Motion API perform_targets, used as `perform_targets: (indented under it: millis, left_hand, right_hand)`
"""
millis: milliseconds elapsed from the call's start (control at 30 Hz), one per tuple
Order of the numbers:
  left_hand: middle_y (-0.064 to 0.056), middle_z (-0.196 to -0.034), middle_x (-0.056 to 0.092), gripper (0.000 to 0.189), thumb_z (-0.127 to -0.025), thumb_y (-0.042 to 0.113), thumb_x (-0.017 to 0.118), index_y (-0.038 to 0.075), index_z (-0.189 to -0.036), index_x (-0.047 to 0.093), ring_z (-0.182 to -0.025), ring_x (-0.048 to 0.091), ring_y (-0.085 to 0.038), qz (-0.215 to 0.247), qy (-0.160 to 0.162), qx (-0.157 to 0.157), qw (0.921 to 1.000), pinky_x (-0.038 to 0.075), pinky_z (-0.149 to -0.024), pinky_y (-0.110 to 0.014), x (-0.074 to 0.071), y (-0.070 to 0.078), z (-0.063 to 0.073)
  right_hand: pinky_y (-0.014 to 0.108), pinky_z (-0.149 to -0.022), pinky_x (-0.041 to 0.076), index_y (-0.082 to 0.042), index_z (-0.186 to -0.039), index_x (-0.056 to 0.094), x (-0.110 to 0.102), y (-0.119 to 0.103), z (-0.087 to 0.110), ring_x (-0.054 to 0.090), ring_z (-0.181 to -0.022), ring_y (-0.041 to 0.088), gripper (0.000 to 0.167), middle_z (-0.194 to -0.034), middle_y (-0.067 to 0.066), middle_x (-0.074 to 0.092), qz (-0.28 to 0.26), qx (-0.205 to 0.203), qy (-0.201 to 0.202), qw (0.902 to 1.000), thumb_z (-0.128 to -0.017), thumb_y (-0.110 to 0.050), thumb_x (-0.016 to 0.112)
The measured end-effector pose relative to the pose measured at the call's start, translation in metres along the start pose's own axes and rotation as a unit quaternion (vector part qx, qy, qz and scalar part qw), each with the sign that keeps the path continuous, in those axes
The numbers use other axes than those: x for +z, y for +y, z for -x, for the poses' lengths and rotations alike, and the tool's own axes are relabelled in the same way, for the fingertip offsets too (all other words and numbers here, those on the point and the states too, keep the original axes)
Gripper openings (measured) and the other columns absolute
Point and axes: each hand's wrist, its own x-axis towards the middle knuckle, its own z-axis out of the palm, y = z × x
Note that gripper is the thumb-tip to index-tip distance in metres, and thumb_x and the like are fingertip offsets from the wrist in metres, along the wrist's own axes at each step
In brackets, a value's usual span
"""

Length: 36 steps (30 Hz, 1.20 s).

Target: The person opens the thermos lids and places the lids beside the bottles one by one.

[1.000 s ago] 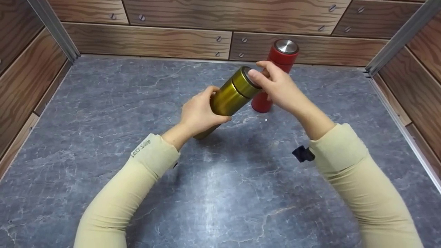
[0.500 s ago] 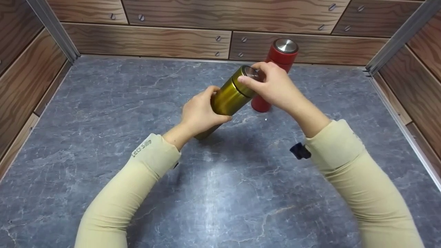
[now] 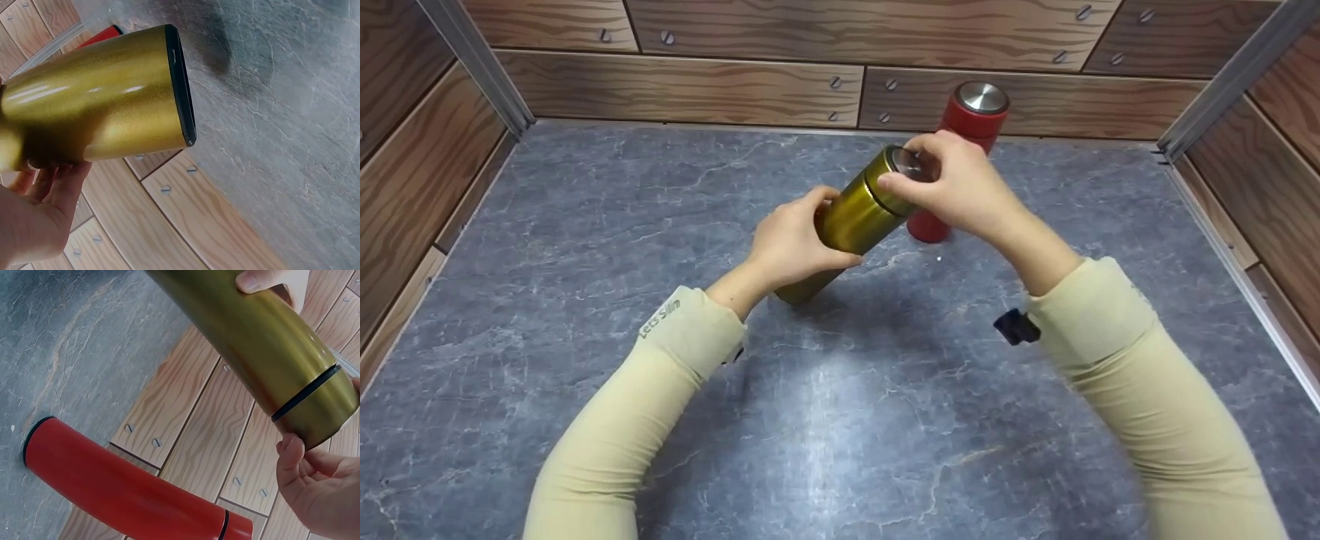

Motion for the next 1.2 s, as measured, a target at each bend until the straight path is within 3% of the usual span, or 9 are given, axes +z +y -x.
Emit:
perform_targets:
  millis: [133, 300, 400, 533, 667, 867, 1033, 1200]
  left_hand:
    - [-0.002, -0.109, 0.066, 0.078, -0.061, 0.046, 0.08, 0.019, -0.127, 0.049, -0.092, 0.06, -0.016, 0.009, -0.01, 0.014, 0.9998, 0.047, -0.082, -0.036, -0.003, -0.002, -0.001]
    - [-0.001, -0.107, 0.066, 0.076, -0.06, 0.043, 0.082, 0.019, -0.125, 0.05, -0.092, 0.06, -0.014, 0.038, -0.025, 0.025, 0.9986, 0.047, -0.084, -0.034, -0.005, -0.004, 0.0]
    - [-0.001, -0.108, 0.065, 0.077, -0.06, 0.043, 0.082, 0.018, -0.126, 0.049, -0.092, 0.06, -0.015, 0.034, -0.025, 0.023, 0.9988, 0.047, -0.084, -0.034, -0.005, -0.003, 0.001]
    - [-0.002, -0.109, 0.065, 0.078, -0.062, 0.046, 0.08, 0.018, -0.127, 0.048, -0.092, 0.059, -0.017, 0.003, -0.012, 0.015, 0.9998, 0.047, -0.082, -0.036, -0.003, 0.0, 0.001]
    - [-0.002, -0.112, 0.064, 0.077, -0.063, 0.046, 0.08, 0.019, -0.127, 0.047, -0.092, 0.059, -0.018, -0.019, -0.001, 0.011, 0.9997, 0.047, -0.08, -0.037, -0.001, 0.002, 0.001]
    - [-0.001, -0.117, 0.063, 0.076, -0.064, 0.044, 0.08, 0.019, -0.127, 0.047, -0.094, 0.059, -0.018, -0.029, 0.0, 0.02, 0.9994, 0.048, -0.081, -0.038, 0.002, 0.004, 0.001]
    - [-0.001, -0.115, 0.063, 0.077, -0.063, 0.045, 0.08, 0.019, -0.128, 0.048, -0.093, 0.059, -0.018, -0.028, -0.003, 0.022, 0.9994, 0.047, -0.081, -0.037, 0.003, 0.002, 0.0]
    - [-0.001, -0.111, 0.064, 0.078, -0.061, 0.045, 0.081, 0.018, -0.127, 0.049, -0.092, 0.059, -0.017, -0.014, -0.008, 0.022, 0.9996, 0.047, -0.081, -0.036, 0.002, 0.0, 0.0]
  right_hand:
    - [0.039, -0.086, 0.042, 0.0, -0.118, 0.058, -0.003, 0.003, 0.001, 0.051, -0.095, 0.024, 0.05, -0.108, 0.014, 0.056, -0.011, -0.033, -0.014, 0.9993, -0.081, -0.031, 0.068]
    - [0.038, -0.086, 0.041, -0.004, -0.125, 0.055, -0.009, 0.009, 0.003, 0.049, -0.097, 0.021, 0.051, -0.11, 0.013, 0.053, -0.028, -0.103, -0.047, 0.9931, -0.08, -0.023, 0.069]
    - [0.039, -0.089, 0.041, -0.006, -0.129, 0.052, -0.012, 0.011, 0.005, 0.049, -0.101, 0.021, 0.054, -0.114, 0.012, 0.052, -0.033, -0.121, -0.066, 0.99, -0.079, -0.019, 0.069]
    - [0.043, -0.093, 0.041, -0.009, -0.137, 0.044, -0.015, 0.009, 0.006, 0.05, -0.104, 0.023, 0.061, -0.121, 0.012, 0.051, -0.026, -0.089, -0.087, 0.9919, -0.082, -0.024, 0.068]
    - [0.045, -0.095, 0.041, -0.008, -0.14, 0.038, -0.016, 0.005, 0.005, 0.053, -0.105, 0.027, 0.07, -0.122, 0.015, 0.054, -0.014, -0.024, -0.084, 0.9961, -0.084, -0.041, 0.065]
    - [0.039, -0.082, 0.047, -0.005, -0.124, 0.054, -0.016, 0.0, 0.005, 0.058, -0.092, 0.025, 0.065, -0.106, 0.016, 0.063, 0.01, 0.045, -0.061, 0.9971, -0.083, -0.056, 0.058]
    - [0.039, -0.081, 0.049, -0.002, -0.117, 0.058, -0.016, 0.0, 0.004, 0.06, -0.092, 0.024, 0.057, -0.106, 0.016, 0.064, 0.011, 0.037, -0.065, 0.9971, -0.084, -0.049, 0.06]
    - [0.04, -0.09, 0.044, -0.002, -0.121, 0.056, -0.016, 0.003, 0.004, 0.056, -0.1, 0.024, 0.048, -0.112, 0.015, 0.06, -0.007, -0.023, -0.085, 0.9961, -0.083, -0.031, 0.066]
